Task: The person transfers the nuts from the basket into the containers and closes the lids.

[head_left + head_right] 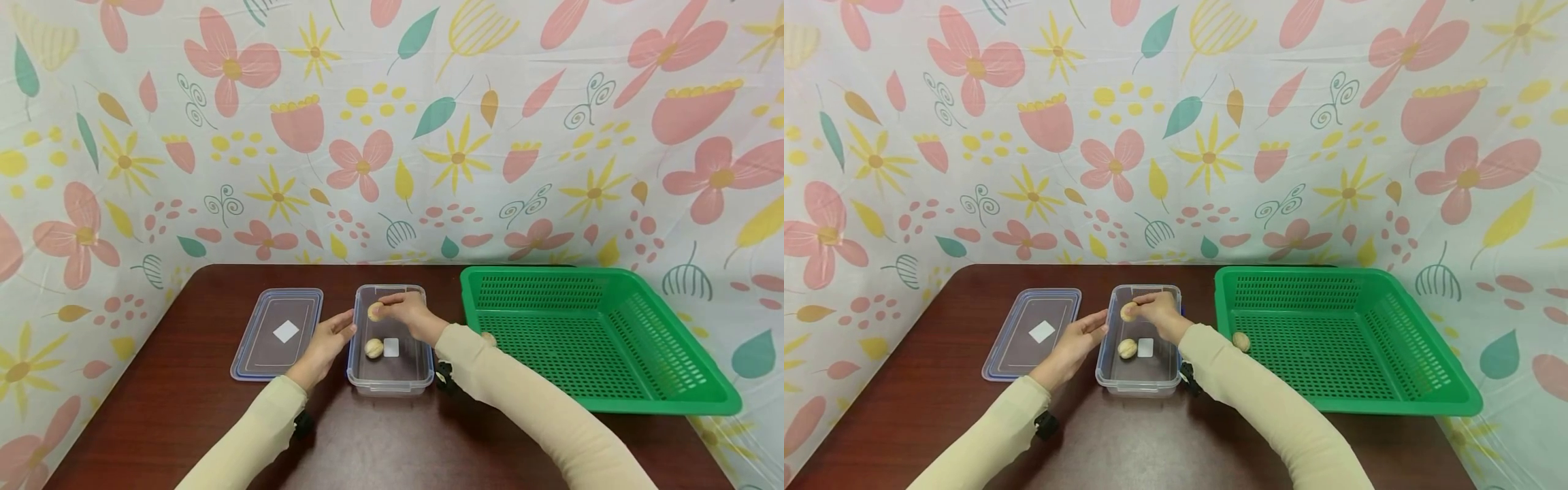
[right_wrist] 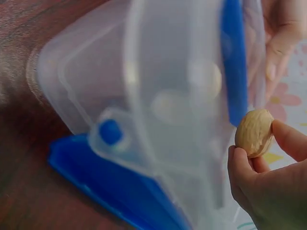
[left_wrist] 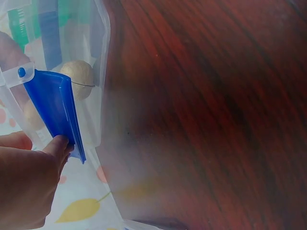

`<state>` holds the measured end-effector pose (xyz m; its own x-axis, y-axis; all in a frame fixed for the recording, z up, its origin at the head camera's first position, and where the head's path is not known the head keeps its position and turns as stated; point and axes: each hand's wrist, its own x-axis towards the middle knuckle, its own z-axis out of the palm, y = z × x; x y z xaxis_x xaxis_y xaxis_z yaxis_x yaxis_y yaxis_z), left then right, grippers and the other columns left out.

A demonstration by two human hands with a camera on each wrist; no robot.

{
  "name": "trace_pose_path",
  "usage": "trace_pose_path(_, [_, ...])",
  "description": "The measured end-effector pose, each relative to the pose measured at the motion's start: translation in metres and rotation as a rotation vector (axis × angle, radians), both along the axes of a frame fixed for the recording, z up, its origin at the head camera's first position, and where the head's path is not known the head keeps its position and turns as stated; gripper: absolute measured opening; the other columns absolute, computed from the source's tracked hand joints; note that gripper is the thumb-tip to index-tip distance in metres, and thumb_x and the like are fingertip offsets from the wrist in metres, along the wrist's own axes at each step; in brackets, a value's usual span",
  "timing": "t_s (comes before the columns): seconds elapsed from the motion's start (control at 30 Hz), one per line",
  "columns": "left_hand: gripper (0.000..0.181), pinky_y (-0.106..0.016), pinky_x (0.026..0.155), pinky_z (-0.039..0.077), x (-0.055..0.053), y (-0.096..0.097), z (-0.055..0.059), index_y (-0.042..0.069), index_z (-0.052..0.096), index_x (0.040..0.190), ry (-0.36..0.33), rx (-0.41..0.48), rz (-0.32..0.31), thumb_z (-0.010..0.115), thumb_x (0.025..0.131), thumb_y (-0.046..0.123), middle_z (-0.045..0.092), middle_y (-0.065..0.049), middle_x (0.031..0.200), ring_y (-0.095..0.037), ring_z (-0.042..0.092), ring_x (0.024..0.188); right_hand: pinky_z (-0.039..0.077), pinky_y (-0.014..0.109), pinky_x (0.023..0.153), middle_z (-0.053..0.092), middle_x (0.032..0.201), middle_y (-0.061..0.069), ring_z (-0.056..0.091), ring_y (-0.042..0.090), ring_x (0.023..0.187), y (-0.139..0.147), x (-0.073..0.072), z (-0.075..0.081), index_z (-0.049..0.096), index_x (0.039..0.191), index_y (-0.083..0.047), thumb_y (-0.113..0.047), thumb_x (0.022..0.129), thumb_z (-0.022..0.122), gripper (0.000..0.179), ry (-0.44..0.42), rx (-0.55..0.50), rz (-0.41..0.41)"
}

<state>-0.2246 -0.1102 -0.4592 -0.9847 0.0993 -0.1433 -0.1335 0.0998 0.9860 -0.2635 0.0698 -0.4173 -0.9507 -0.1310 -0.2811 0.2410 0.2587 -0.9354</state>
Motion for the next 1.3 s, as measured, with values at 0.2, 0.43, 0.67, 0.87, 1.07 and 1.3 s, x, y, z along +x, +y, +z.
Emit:
trace_pose_path(0.2, [0.045,-0.050,0.111,0.031,0.000,0.000,0.000,-0.004,0.042,0.141,0.005,0.004,0.002,0.051,0.098,0.003,0.045,-0.024,0.142,-0.036,0.042,0.132,0.046,0.045,0.100,0.061,0.124,0.018,0.057,0.033,0.115,-0.005,0.002,-0.009,0.065,0.118,0.004,-0.010,0.087,0.071,0.035,-0.021,0.018,-0.011])
trace_pose_path(0.43, [0.045,-0.050,0.111,0.031,-0.001,0.001,-0.003,-0.003,0.042,0.142,-0.009,0.007,0.005,0.051,0.098,0.004,0.045,-0.023,0.142,-0.035,0.041,0.132,0.048,0.043,0.098,0.059,0.125,0.022,0.058,0.034,0.115,-0.007,0.002,-0.014,0.063,0.119,0.007,-0.010,0.089,0.068,0.035,-0.048,0.017,-0.027])
trace_pose_path(0.67, [0.045,-0.048,0.110,0.033,-0.002,0.001,-0.004,-0.004,0.043,0.141,0.005,0.014,0.010,0.052,0.097,0.003,0.045,-0.023,0.142,-0.035,0.042,0.132,0.045,0.044,0.102,0.059,0.126,0.022,0.057,0.035,0.117,-0.005,-0.001,-0.011,0.060,0.123,0.008,-0.008,0.091,0.065,0.036,-0.046,-0.031,-0.032])
trace_pose_path(0.87, [0.045,-0.048,0.111,0.032,0.000,0.001,-0.002,-0.004,0.043,0.141,0.012,0.011,0.010,0.052,0.097,0.003,0.045,-0.023,0.142,-0.035,0.041,0.132,0.043,0.043,0.104,0.059,0.128,0.020,0.057,0.031,0.118,-0.001,-0.004,0.001,0.058,0.127,0.006,-0.008,0.092,0.065,0.039,0.001,-0.112,0.002])
trace_pose_path(1.07, [0.045,-0.049,0.111,0.031,0.000,0.000,-0.001,-0.005,0.042,0.141,0.018,0.014,0.000,0.052,0.098,0.004,0.044,-0.024,0.142,-0.037,0.041,0.132,0.044,0.044,0.103,0.063,0.123,0.016,0.058,0.032,0.118,0.004,-0.001,0.018,0.059,0.128,0.001,-0.014,0.091,0.067,0.041,0.040,-0.115,0.025])
trace_pose_path(1.3, [0.046,-0.049,0.111,0.031,-0.001,0.000,-0.003,-0.005,0.042,0.141,0.016,0.020,0.004,0.052,0.097,0.003,0.044,-0.024,0.143,-0.036,0.040,0.133,0.042,0.043,0.105,0.061,0.127,0.015,0.056,0.031,0.120,0.016,0.001,0.044,0.059,0.130,-0.003,-0.018,0.091,0.067,0.041,0.116,-0.117,0.067])
